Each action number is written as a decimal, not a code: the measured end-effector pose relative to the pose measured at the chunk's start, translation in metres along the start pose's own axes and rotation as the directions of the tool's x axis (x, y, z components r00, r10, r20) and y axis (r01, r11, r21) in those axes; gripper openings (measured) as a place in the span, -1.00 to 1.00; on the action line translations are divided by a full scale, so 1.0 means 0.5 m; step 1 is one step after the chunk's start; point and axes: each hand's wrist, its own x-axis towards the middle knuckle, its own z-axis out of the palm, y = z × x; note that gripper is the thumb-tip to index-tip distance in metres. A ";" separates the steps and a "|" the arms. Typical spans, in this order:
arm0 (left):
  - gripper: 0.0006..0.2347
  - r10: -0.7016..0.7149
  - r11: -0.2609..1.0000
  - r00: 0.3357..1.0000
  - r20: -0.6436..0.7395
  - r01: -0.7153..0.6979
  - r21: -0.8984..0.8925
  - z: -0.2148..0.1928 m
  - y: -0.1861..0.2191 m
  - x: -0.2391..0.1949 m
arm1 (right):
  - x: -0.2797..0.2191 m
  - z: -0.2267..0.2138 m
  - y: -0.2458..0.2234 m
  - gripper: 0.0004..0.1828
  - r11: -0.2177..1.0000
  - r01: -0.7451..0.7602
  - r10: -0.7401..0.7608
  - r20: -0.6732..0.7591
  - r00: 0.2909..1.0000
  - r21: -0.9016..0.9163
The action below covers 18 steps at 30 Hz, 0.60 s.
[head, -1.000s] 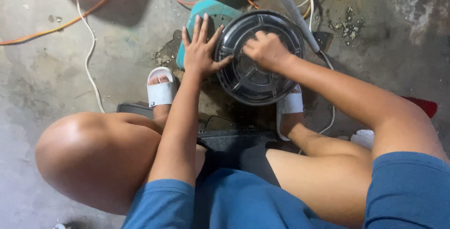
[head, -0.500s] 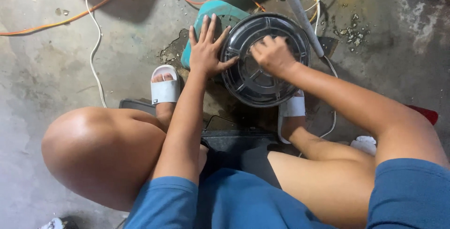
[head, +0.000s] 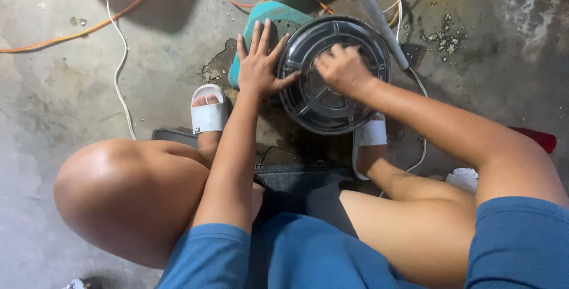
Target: The person sits on the floor and scrubs a white PVC pipe with a dark abrasive block. They then place a circular metal fan guard on a green stool and scrub its surface with the same block, focusing on the center and spokes.
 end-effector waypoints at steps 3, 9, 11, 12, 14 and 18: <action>-0.20 0.013 1.000 1.000 -0.016 -0.013 0.002 0.007 -0.006 0.002 | 0.004 0.001 0.004 -0.92 1.000 -0.010 0.011 0.037 0.999 -0.015; -0.21 0.018 1.000 1.000 -0.022 -0.018 0.002 0.003 -0.005 0.000 | 0.018 -0.029 0.024 -0.94 1.000 -0.027 0.028 -0.045 0.999 0.014; -0.21 0.010 1.000 1.000 -0.007 -0.010 -0.004 0.000 -0.004 -0.001 | 0.015 -0.033 0.002 -0.92 0.999 -0.009 0.011 -0.040 0.999 0.043; -0.21 0.012 1.000 1.000 0.003 -0.012 -0.006 -0.003 -0.003 0.006 | 0.015 -0.036 -0.006 -0.90 0.998 0.001 0.002 -0.040 0.999 0.063; -0.22 0.022 1.000 1.000 -0.017 -0.022 -0.012 -0.009 0.002 -0.001 | -0.003 -0.038 0.005 -0.76 0.992 0.002 0.001 -0.025 1.000 0.125; -0.22 0.018 1.000 1.000 -0.022 -0.019 -0.009 -0.010 0.001 -0.002 | -0.055 -0.031 0.031 -0.53 0.974 0.011 -0.032 0.090 0.995 0.225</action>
